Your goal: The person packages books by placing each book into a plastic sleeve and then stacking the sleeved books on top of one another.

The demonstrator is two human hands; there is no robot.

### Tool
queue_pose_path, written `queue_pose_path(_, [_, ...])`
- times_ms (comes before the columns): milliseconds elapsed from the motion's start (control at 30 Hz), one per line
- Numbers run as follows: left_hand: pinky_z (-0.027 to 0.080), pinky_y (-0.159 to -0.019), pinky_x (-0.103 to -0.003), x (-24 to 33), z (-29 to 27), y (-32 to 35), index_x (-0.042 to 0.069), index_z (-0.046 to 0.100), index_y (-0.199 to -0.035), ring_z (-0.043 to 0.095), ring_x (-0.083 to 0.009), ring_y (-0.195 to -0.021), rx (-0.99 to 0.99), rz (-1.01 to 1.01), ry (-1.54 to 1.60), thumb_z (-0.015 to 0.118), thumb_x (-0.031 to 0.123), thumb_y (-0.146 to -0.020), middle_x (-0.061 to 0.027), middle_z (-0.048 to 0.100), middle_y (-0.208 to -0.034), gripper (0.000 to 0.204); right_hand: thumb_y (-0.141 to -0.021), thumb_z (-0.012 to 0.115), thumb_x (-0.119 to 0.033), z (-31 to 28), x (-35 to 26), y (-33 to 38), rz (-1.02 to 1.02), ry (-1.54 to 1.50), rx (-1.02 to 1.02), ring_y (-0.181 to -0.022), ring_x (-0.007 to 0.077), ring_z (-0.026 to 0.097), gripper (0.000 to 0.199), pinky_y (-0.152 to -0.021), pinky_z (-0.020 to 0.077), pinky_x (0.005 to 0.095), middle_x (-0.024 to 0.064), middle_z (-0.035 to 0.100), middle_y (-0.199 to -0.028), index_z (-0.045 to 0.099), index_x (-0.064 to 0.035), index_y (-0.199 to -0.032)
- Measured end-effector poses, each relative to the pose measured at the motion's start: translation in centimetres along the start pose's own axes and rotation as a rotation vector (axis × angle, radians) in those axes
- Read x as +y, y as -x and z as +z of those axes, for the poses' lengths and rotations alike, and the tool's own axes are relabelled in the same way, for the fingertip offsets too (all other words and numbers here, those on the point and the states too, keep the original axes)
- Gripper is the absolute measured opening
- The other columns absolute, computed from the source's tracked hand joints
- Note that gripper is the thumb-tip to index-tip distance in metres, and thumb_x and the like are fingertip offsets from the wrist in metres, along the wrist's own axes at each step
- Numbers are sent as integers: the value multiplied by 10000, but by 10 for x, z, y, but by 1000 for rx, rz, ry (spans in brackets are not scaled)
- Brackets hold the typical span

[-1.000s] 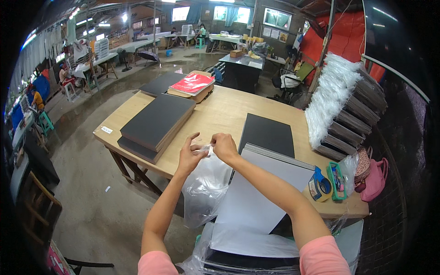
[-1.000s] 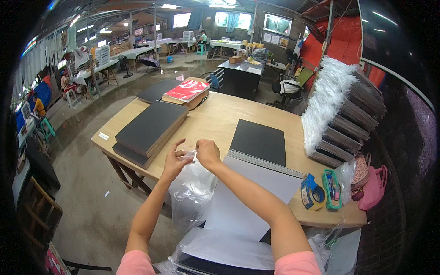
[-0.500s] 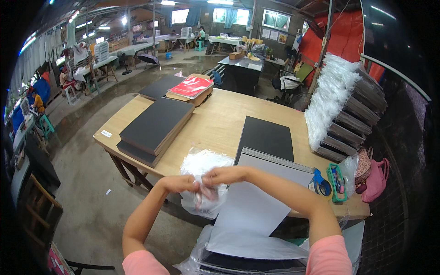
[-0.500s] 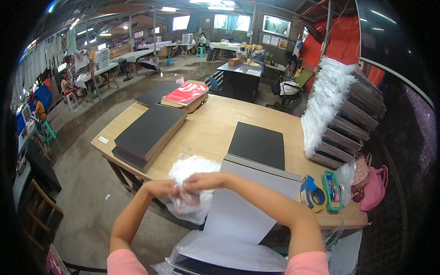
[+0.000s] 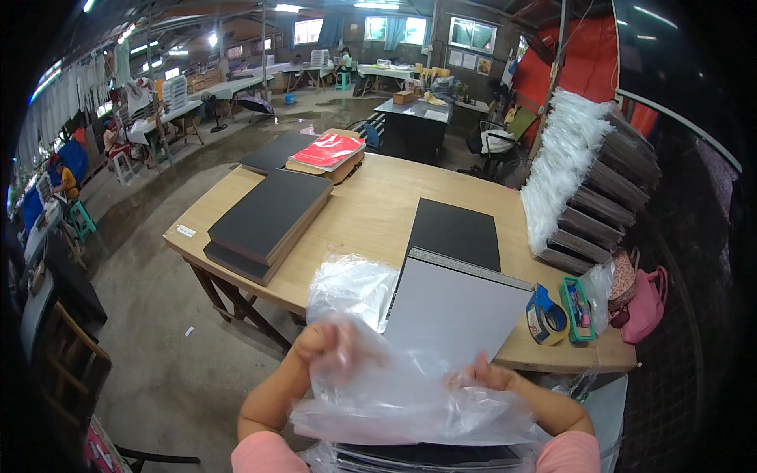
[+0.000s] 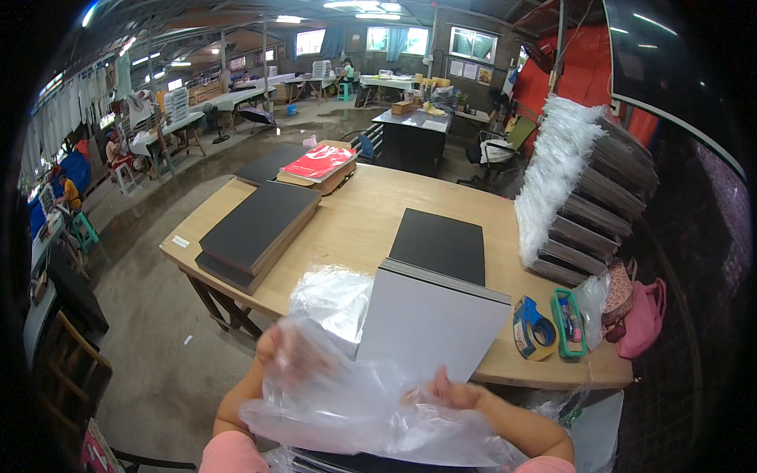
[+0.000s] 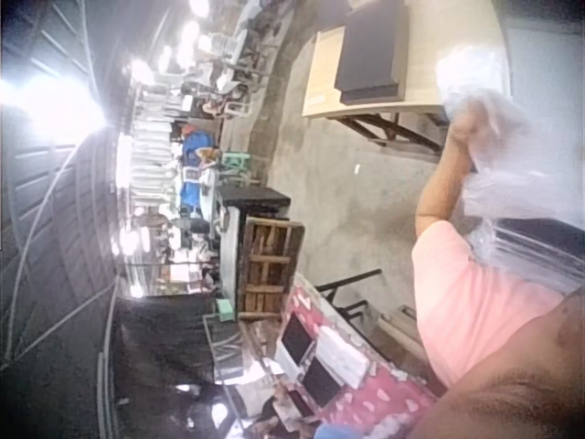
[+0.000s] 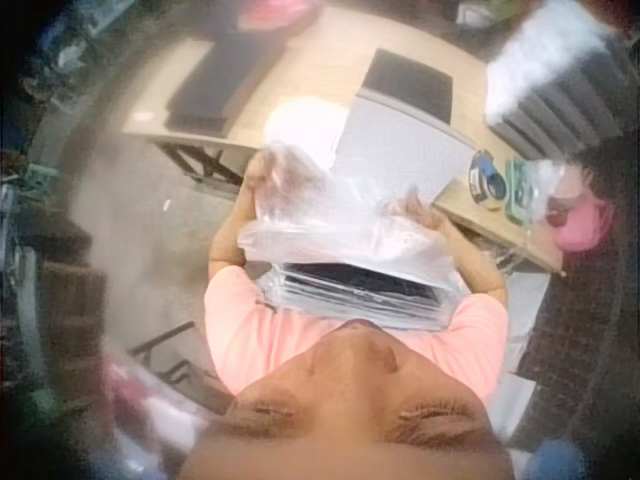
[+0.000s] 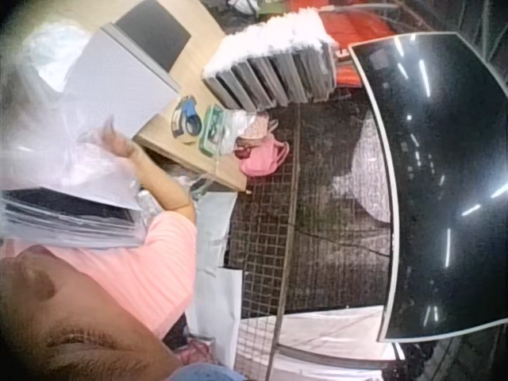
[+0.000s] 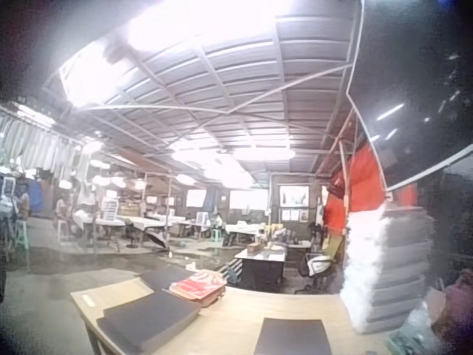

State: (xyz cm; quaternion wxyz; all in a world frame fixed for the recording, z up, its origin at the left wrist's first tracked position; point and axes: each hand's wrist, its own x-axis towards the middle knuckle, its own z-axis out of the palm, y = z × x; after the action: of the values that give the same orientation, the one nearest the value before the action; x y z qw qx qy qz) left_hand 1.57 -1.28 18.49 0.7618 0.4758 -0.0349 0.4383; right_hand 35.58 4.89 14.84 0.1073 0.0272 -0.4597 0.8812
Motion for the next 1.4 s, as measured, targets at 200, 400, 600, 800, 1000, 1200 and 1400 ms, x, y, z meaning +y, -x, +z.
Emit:
queue_pose_path(200, [434, -888, -504, -57, -44, -3, 66, 549, -1148, 530, -347, -1084, -456, -600, -444, 600, 477, -849, -180, 579, -1087, 511, -772, 526, -548, 24, -10, 24, -239, -102, 267, -975, 251, 550, 579, -846, 448, 358, 107, 577, -1026, 587, -16, -991])
queue_pose_path(400, [470, -619, -312, -36, 34, -35, 52, 578, -992, 574, -221, -708, -308, 197, 460, 532, 349, -919, -93, 594, -807, 310, -707, 481, -693, 25, 47, 34, -135, -228, 382, -976, 241, 539, 761, -843, 445, 330, 88, 558, -1042, 563, -5, -1021])
queue_pose_path(600, [468, -522, -265, -16, 50, -36, 21, 389, -1221, 573, -180, -616, -239, 251, 418, 557, 271, -893, -89, 514, -1032, 445, -642, 436, -839, 36, 54, 6, -90, -345, 488, -977, 232, 528, 944, -840, 443, 301, 69, 540, -1059, 538, 6, -1051])
queue_pose_path(800, [458, -480, -277, -6, 15, -21, -30, 168, -1430, 547, -166, -609, -103, 173, 331, 675, 242, -811, -111, 427, -1368, 845, -699, 513, -682, 25, 68, 26, -117, -228, 245, -908, 227, 552, 772, -817, 464, 315, 66, 554, -1014, 538, 6, -1048])
queue_pose_path(1000, [416, -475, -280, 7, -35, -6, -49, 515, -1165, 462, -149, -538, -162, 23, 235, 670, 237, -814, -117, 602, -1016, 478, -773, 641, -453, 16, 38, 73, -208, -199, 523, -870, 225, 568, 536, -807, 479, 341, 71, 560, -996, 546, 1, -1042])
queue_pose_path(1200, [427, -528, -322, -27, -32, -56, 43, 650, -978, 513, -188, -557, 752, 21, -1607, 705, 124, -727, -80, 508, -752, 270, -729, 606, 11, -46, -4, 81, -829, 367, 776, -828, 189, 574, 283, -653, 504, 273, 90, 562, -962, 583, -4, -1011])
queue_pose_path(1400, [421, -538, -322, -10, -28, -84, 141, 686, -1026, 484, -232, -539, 771, -9, -2128, 698, 148, -751, -87, 455, -880, 276, -758, 527, 66, -16, -45, 3, -872, 1101, 1605, -637, 70, 508, 128, -571, 416, 174, 19, 559, -773, 647, 44, -797])
